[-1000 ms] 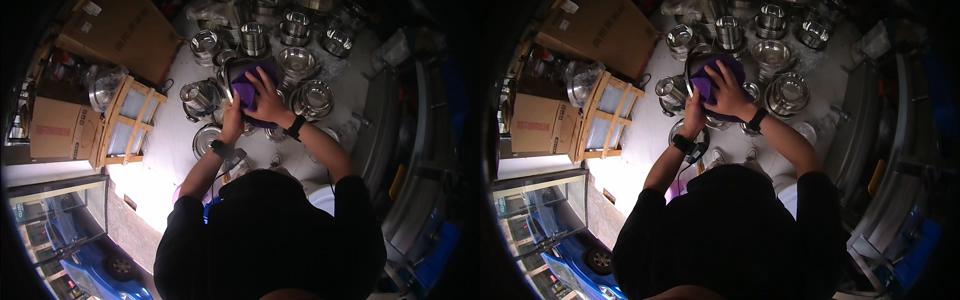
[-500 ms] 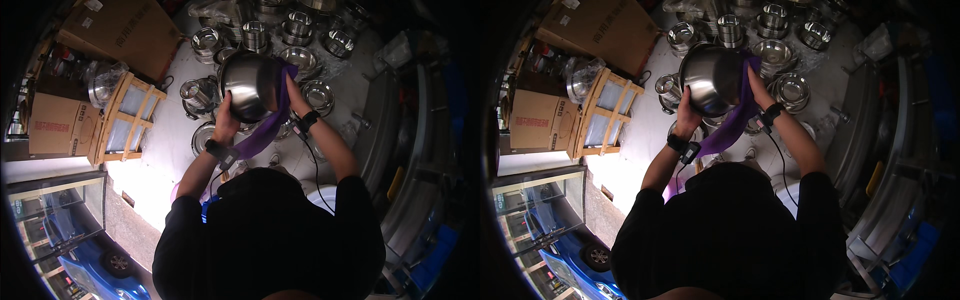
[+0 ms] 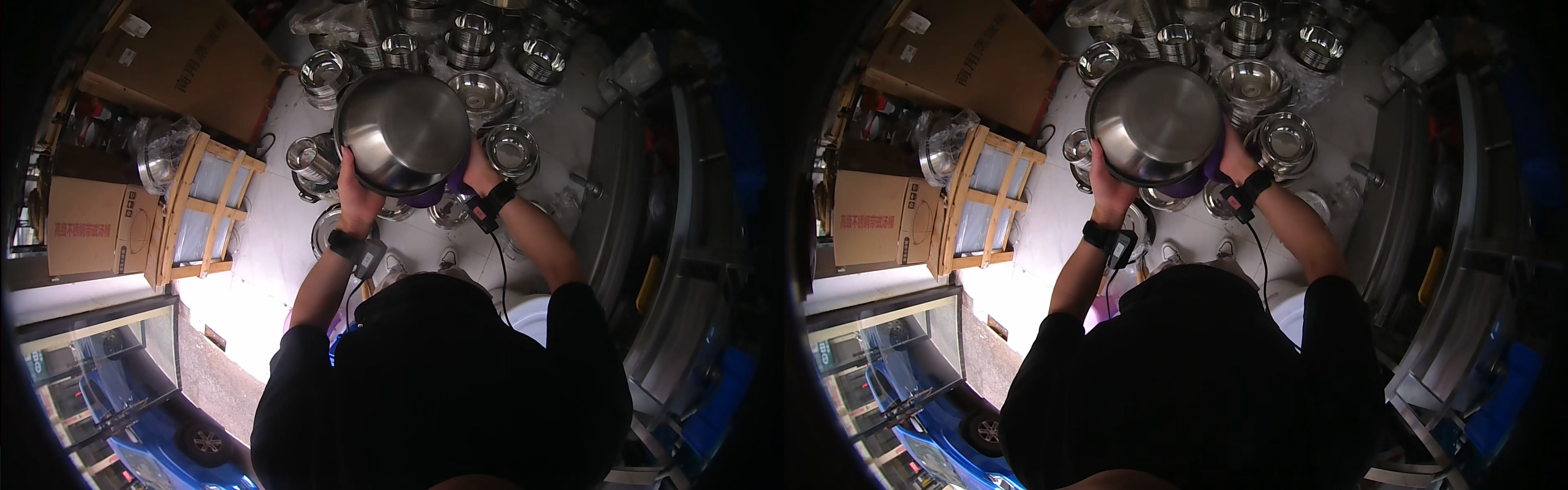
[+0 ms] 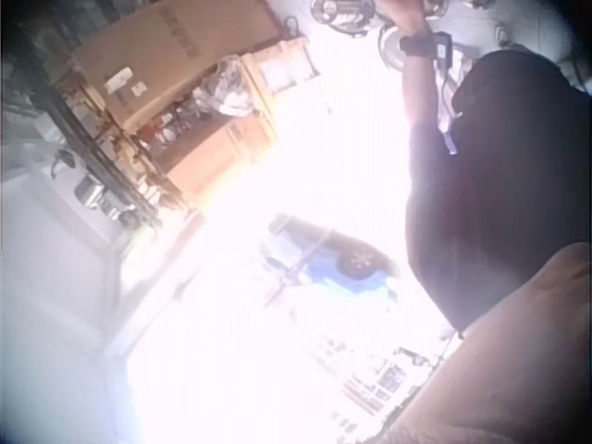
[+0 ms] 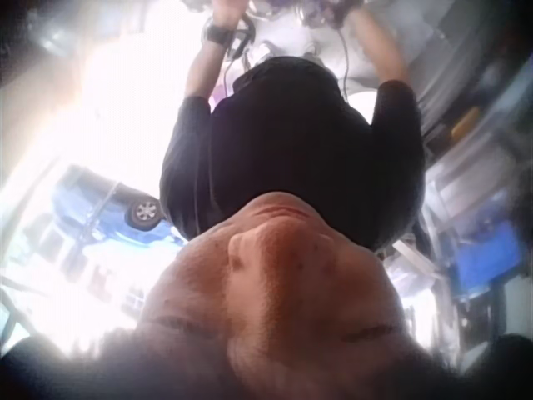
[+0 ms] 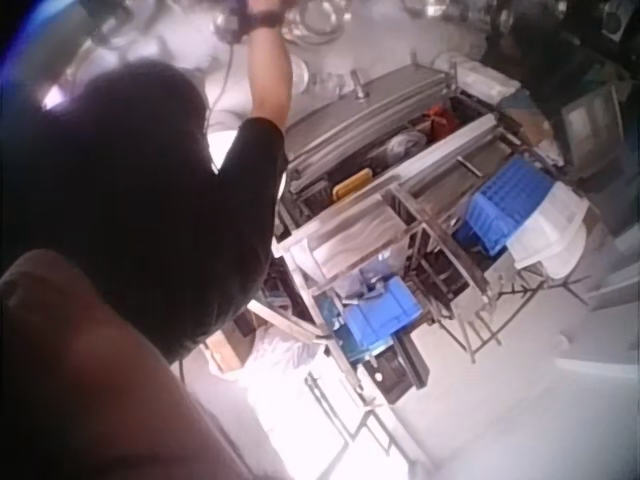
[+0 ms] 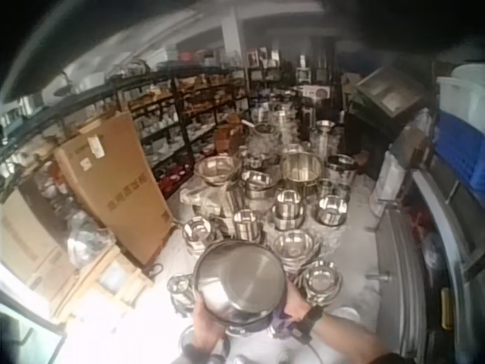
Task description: The person repeatedly wipes the interior and exterior surfaces of multiple stainless steel bowls using a purple cloth. Each bowl is picked up, wiped on all sides, and placed back among the others on the floor.
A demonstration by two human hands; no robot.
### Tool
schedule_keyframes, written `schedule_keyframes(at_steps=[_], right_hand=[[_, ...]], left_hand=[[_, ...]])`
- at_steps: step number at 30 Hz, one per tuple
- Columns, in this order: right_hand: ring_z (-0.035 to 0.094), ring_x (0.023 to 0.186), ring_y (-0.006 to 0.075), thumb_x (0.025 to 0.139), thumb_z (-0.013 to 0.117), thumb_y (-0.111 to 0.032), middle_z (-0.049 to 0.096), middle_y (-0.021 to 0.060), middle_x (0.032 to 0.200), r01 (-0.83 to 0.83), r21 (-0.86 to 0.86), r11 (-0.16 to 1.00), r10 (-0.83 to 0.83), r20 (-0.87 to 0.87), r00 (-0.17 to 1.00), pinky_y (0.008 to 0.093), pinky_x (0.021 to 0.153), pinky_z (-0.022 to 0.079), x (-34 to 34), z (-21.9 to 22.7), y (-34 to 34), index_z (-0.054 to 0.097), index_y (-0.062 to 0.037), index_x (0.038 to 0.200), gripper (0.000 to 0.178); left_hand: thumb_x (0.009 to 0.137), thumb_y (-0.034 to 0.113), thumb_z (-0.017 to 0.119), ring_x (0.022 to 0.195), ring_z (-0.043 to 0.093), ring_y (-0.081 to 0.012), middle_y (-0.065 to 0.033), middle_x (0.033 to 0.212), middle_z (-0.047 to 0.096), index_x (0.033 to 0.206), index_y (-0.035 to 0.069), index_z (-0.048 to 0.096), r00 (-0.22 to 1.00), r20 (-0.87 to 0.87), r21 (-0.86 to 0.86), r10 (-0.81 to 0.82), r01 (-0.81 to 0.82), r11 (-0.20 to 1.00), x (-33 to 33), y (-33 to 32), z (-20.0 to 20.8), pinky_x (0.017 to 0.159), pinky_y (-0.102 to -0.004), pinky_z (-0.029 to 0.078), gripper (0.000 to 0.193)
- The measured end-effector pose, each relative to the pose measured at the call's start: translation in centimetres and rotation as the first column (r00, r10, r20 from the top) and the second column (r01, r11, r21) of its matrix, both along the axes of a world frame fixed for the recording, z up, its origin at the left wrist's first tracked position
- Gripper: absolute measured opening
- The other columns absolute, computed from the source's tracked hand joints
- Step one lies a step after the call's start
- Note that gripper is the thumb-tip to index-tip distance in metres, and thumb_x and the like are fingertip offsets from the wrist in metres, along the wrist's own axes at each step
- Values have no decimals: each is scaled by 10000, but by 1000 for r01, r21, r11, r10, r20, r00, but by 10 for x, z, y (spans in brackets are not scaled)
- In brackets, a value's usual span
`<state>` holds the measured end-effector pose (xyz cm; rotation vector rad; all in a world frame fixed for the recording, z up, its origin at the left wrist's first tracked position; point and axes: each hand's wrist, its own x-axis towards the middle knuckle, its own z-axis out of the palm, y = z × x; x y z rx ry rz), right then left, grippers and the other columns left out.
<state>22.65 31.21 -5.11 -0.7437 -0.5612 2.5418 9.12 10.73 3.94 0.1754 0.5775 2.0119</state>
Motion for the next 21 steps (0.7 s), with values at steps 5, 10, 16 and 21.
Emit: schedule_keyframes(at_steps=[5, 10, 16, 21], right_hand=[[555, 1193, 213, 1002, 467, -446, 599, 73, 1304, 72, 73, 995, -79, 98, 992, 360, 1032, 433, -7, 23, -3, 548, -81, 1313, 486], [552, 1206, 241, 1022, 410, -408, 591, 80, 1312, 27, -63, 998, -30, -47, 998, 398, 1052, 437, -2, 31, -12, 558, -82, 1300, 454], [550, 1203, 238, 1008, 451, -425, 587, 83, 1321, 8, -137, 991, -14, -44, 999, 396, 1066, 427, -5, 40, -21, 561, -86, 1306, 464], [645, 1019, 203, 964, 564, -422, 672, 74, 1152, -31, -33, 999, 27, -103, 994, 366, 926, 524, -10, 69, -37, 623, -86, 1219, 426]], left_hand=[[992, 568, 389, 1370, 377, -309, -108, 1493, 408, 1476, 84, 343, 992, -116, -39, 50, -55, 998, -5, -2, -20, 1160, -472, 280, 686], [940, 663, 401, 1399, 334, -297, -102, 1538, 336, 1513, 118, 272, 987, 41, -18, -158, 159, 987, -13, -17, -30, 1169, -483, 261, 802], [870, 755, 396, 1406, 325, -308, -92, 1550, 320, 1524, 143, 251, 985, 80, -69, -155, 161, 985, -17, -26, -52, 1160, -509, 269, 907], [855, 771, 385, 1403, 331, -322, -94, 1553, 316, 1514, 151, 274, 979, 124, -30, -164, 169, 985, -7, -30, -54, 1156, -532, 271, 912]])
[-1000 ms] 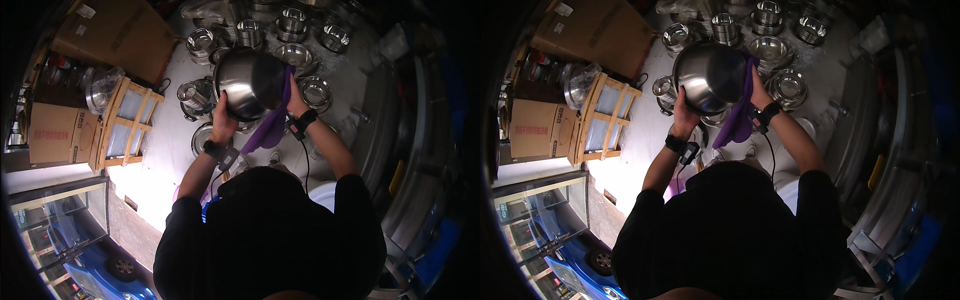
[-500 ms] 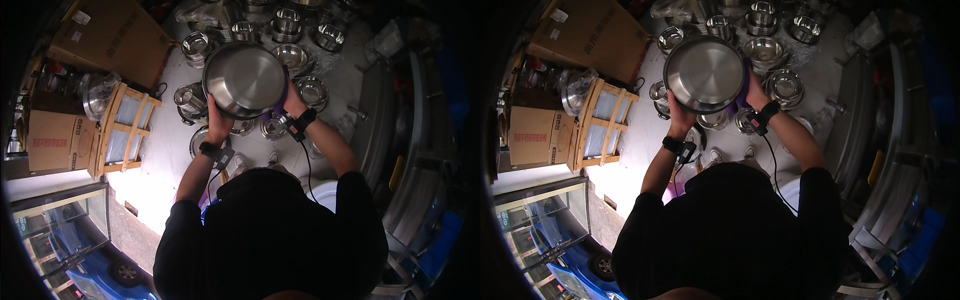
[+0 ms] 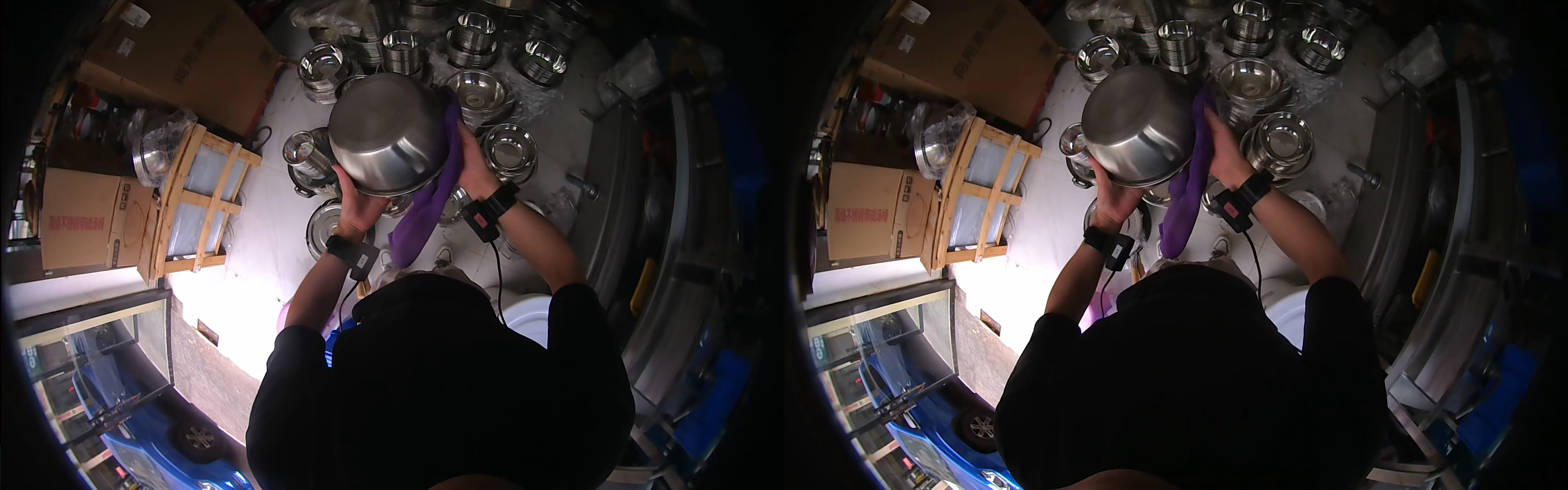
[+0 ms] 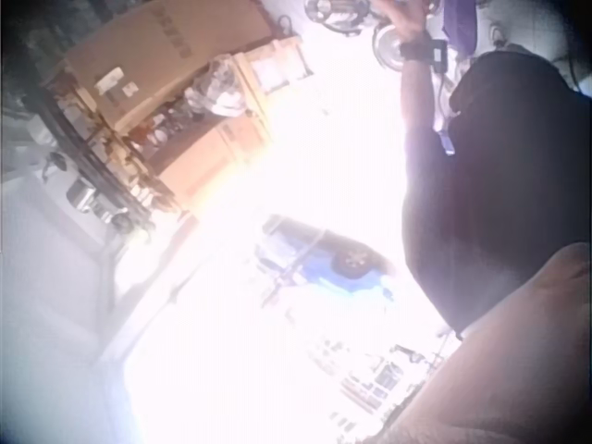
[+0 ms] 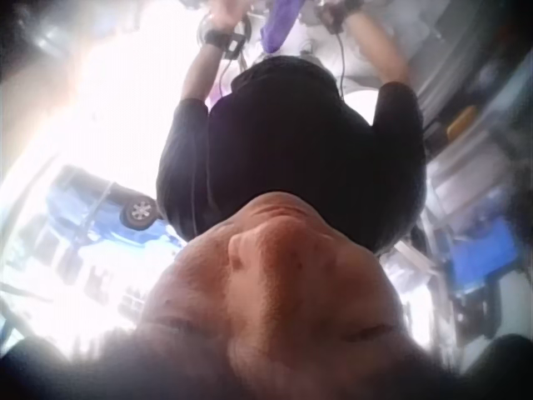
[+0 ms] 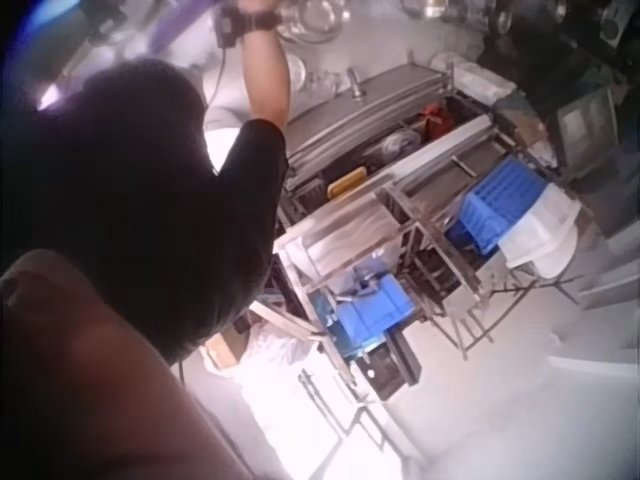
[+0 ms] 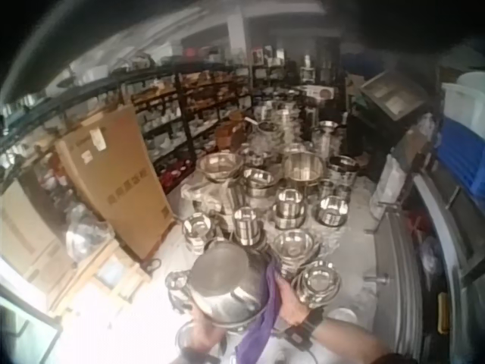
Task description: The person repeatedly wipes the interior and exterior surfaces of multiple stainless steel bowls using a purple cloth. Each bowl is picked up, wiped on all sides, and placed back among the others on the floor.
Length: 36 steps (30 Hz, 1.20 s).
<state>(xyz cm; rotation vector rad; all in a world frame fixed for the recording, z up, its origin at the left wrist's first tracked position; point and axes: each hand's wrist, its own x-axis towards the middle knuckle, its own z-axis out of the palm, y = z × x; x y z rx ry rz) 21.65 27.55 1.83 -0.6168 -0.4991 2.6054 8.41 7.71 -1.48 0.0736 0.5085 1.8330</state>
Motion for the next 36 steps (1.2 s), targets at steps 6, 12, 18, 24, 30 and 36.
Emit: schedule_keyframes(at_steps=[6, 12, 18, 24, 30, 36], right_hand=[[671, 900, 175, 938, 607, -361, 700, 56, 1027, -158, 49, 986, 159, -16, 987, 328, 832, 560, 3, 18, -6, 653, -58, 1130, 361], [677, 795, 194, 770, 614, -126, 697, 84, 902, -335, 235, 912, 346, -5, 938, 316, 752, 574, 24, 36, -9, 657, -14, 1026, 283], [686, 867, 206, 745, 620, -69, 697, 106, 997, -443, 229, 867, 470, -82, 879, 323, 831, 566, 28, 21, 1, 650, 16, 1068, 336], [679, 978, 240, 804, 645, 38, 683, 127, 1113, -548, 288, 786, 601, -146, 786, 370, 915, 539, 38, -29, 24, 608, 37, 1200, 398], [671, 999, 244, 781, 683, 69, 681, 120, 1126, -600, 334, 727, 658, -86, 749, 370, 937, 521, 42, -43, 22, 605, 23, 1219, 447], [654, 1036, 235, 753, 680, 101, 676, 125, 1129, -606, 307, 734, 634, 13, 774, 344, 940, 512, 48, -46, 15, 628, 27, 1185, 441]], left_hand=[[826, 810, 385, 1386, 360, -313, -103, 1528, 359, 1507, 129, 295, 999, 46, 27, 27, -28, 999, -8, -1, -3, 1132, -517, 313, 967], [824, 820, 364, 1325, 407, -392, -138, 1502, 389, 1498, 117, 307, 926, 304, 256, -224, 148, 955, -8, -5, 8, 1002, -615, 396, 976], [806, 848, 334, 1283, 424, -486, -200, 1477, 400, 1504, 120, 276, 869, 179, 537, -461, 306, 786, -19, -19, -11, 906, -688, 435, 1011], [819, 826, 377, 1360, 355, -450, -176, 1532, 332, 1532, 146, 236, 884, 14, 512, -467, 395, 763, -20, -18, 23, 1023, -649, 377, 995], [885, 751, 388, 1381, 360, -355, -126, 1542, 337, 1515, 154, 297, 957, 242, 251, -161, 99, 963, -20, -24, 13, 1112, -579, 305, 873], [909, 722, 381, 1380, 364, -330, -111, 1525, 367, 1505, 144, 314, 995, -78, -72, 56, -61, 996, -13, -16, 27, 1145, -521, 279, 833]])
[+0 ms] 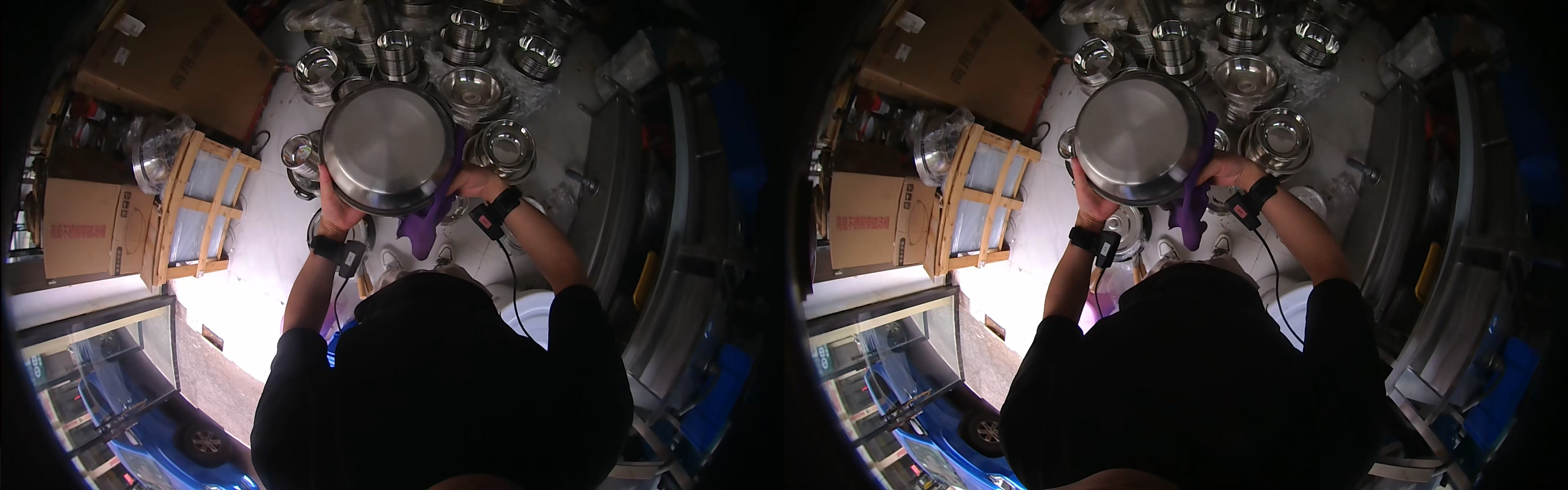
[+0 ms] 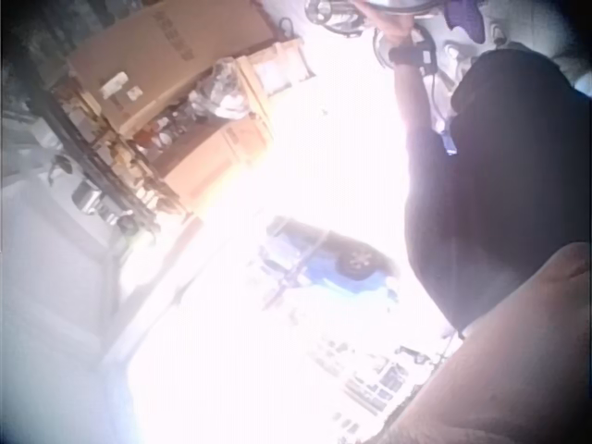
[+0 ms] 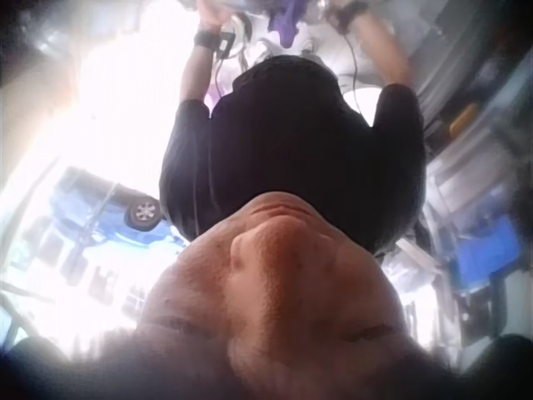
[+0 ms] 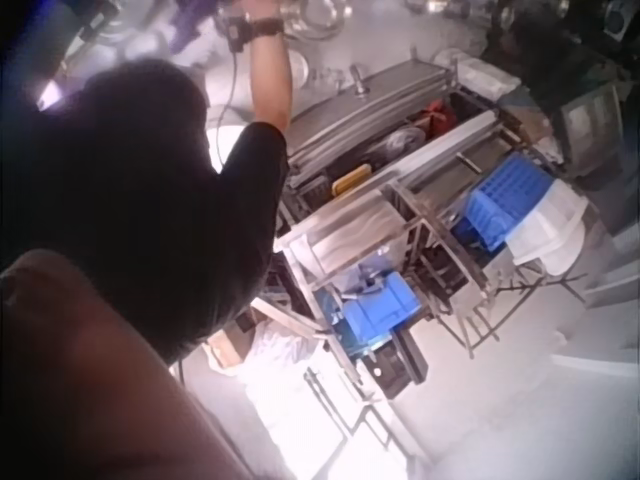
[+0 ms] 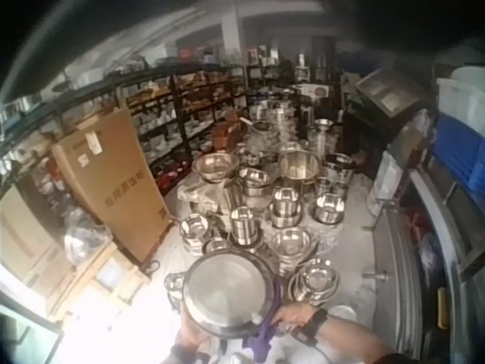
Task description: The person repeatedly wipes the interior and exterior surfaces of multiple stainless steel bowls using a purple cloth. Each bowl is picked up, wiped on all sides, and placed back among the others on the floor.
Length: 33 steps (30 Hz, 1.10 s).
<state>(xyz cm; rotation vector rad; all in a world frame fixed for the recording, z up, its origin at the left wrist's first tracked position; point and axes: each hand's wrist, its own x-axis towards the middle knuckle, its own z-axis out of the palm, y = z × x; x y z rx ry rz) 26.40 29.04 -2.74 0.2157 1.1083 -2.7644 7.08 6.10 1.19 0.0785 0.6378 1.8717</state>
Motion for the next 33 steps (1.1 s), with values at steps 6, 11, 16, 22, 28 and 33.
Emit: schedule_keyframes(at_steps=[6, 11, 16, 22, 28, 33], right_hand=[[648, 1017, 241, 747, 678, 103, 675, 139, 1128, 62, 38, 997, -65, 87, 994, 335, 907, 510, 10, -19, 6, 643, 37, 1152, 412], [645, 989, 244, 801, 643, 49, 678, 148, 1090, -70, 832, 550, -70, 129, 989, 332, 869, 506, 18, -13, -1, 645, 51, 1087, 285], [626, 1002, 231, 792, 632, 45, 672, 122, 1071, -52, 590, 806, -103, 227, 968, 340, 880, 497, 28, -37, 4, 637, 11, 1116, 326], [603, 1031, 238, 832, 604, -91, 659, 96, 1114, 321, -100, 942, -310, 115, 944, 384, 908, 478, 45, -30, 6, 624, -18, 1129, 306], [598, 1052, 246, 903, 533, -246, 655, 95, 1136, 276, -319, 907, -256, 106, 961, 402, 962, 451, 52, -44, 29, 622, -49, 1142, 322], [592, 1093, 242, 937, 519, -290, 657, 92, 1157, 209, -375, 903, -187, 95, 978, 396, 998, 439, 47, -38, 19, 629, -75, 1136, 313]], left_hand=[[913, 720, 348, 1372, 390, -309, -114, 1504, 395, 1507, 108, 288, 947, -270, -24, -172, 172, 985, -12, -6, -14, 1140, -490, 309, 855], [954, 669, 313, 1338, 441, -297, -134, 1466, 438, 1490, 78, 306, 895, -383, 26, -229, 258, 966, -13, -3, -19, 1128, -466, 337, 798], [988, 606, 348, 1305, 475, -287, -125, 1436, 474, 1461, 71, 361, 911, -376, -88, -168, 145, 985, 9, 7, 2, 1117, -454, 357, 714], [1029, 494, 371, 1162, 588, -268, -154, 1300, 577, 1358, -14, 451, 920, -392, -134, 1, -58, 989, 32, 11, 15, 1027, -402, 456, 610], [1025, 448, 434, 1060, 633, -240, -140, 1207, 624, 1297, -6, 512, 924, -380, -158, 49, -116, 981, 43, 2, 4, 952, -378, 504, 535], [1006, 459, 475, 1051, 635, -233, -125, 1198, 633, 1298, 23, 520, 956, -282, -74, 84, -109, 991, 43, -22, 13, 935, -384, 509, 527]])
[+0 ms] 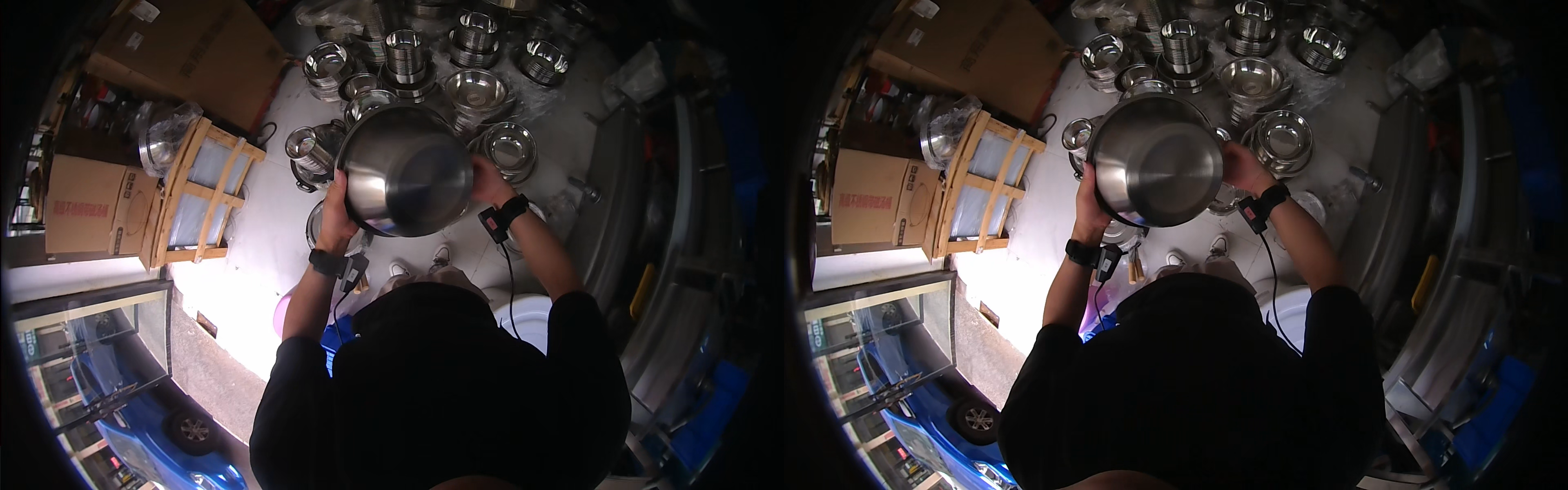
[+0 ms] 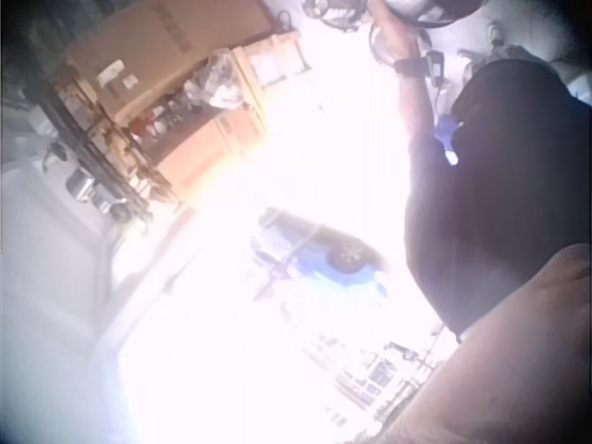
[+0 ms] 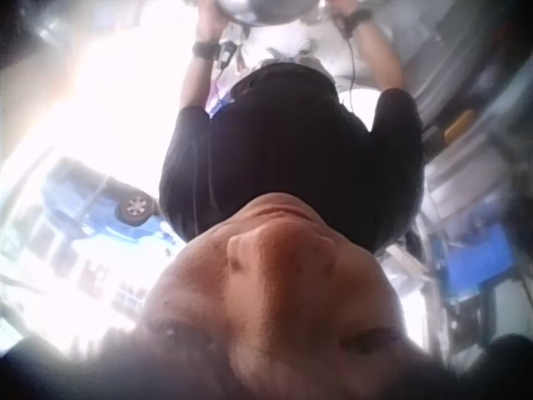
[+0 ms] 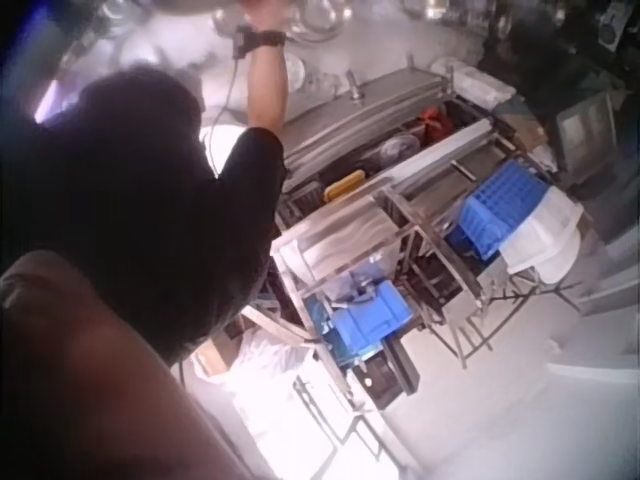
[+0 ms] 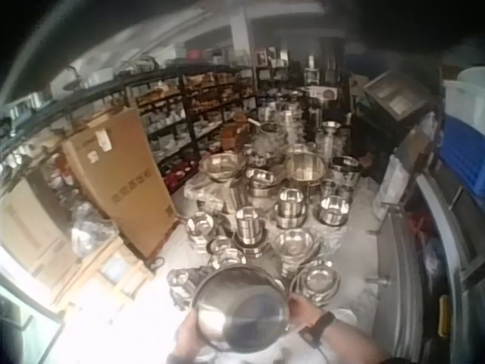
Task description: The person repeatedly wipes the interior and exterior surfaces of multiple stainless steel bowls using a purple cloth. Each bowl is picked up, wiped on all sides, and placed back among the others on the floor.
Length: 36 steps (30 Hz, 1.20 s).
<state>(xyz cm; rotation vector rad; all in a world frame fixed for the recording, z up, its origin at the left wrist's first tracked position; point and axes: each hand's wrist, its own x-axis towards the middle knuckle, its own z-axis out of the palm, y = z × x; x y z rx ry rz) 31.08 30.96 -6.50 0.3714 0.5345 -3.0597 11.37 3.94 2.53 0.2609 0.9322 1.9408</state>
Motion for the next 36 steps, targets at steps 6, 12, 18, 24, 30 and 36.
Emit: schedule_keyframes(at_steps=[6, 12, 18, 24, 30, 36], right_hand=[[609, 1078, 161, 974, 572, -317, 664, 39, 1161, 67, 157, 985, -74, 41, 996, 343, 965, 467, -17, -9, -38, 628, -105, 1202, 316], [645, 1009, 149, 966, 610, -307, 678, 31, 1132, 88, 170, 981, -116, 160, 980, 331, 859, 534, -22, -5, -78, 629, -97, 1197, 313], [614, 849, 62, 934, 659, -349, 657, -17, 969, -65, 631, 773, -172, 308, 936, 228, 708, 504, -31, 25, -51, 652, -79, 1104, 319], [564, 695, 147, 879, 691, -365, 615, 41, 771, -449, 893, 27, -231, 443, 866, 318, 636, 454, -18, -78, -28, 626, -20, 986, 368], [634, 886, 396, 854, 640, -208, 669, 191, 935, -630, 711, -312, -320, 546, 774, 478, 742, 489, 7, -257, -18, 614, -46, 1018, 232], [633, 935, 392, 860, 590, -126, 666, 198, 958, -702, 607, -373, -195, 688, 699, 486, 803, 509, 3, -350, -11, 622, -50, 1034, 193]], left_hand=[[1005, 418, 497, 927, 656, -190, -100, 1066, 665, 1186, -4, 577, 996, 14, -125, 88, -86, 988, -19, -21, 22, 845, -317, 530, 466], [979, 441, 533, 545, 503, -130, -54, 564, 562, 733, -30, 643, 761, -646, -491, 60, -475, 730, -50, -66, -80, 548, -325, 415, 542], [937, 315, 594, 496, 422, -85, 6, 522, 492, 618, 18, 585, 830, -557, -652, -28, -417, 634, -77, -95, -92, 481, -277, 315, 436], [904, 125, 575, 543, 334, -34, 61, 604, 436, 803, 27, 630, 921, -341, -486, 187, -343, 804, -83, -105, -58, 507, -222, 237, 151], [913, 92, 541, 561, 331, -38, 50, 624, 448, 852, 18, 612, 891, -415, -515, 185, -398, 760, -90, -116, -70, 547, -214, 257, 119], [928, 63, 486, 564, 263, -51, 53, 621, 331, 790, 61, 527, 854, -457, -524, 248, -484, 701, -100, -111, -123, 561, -227, 238, 144]])
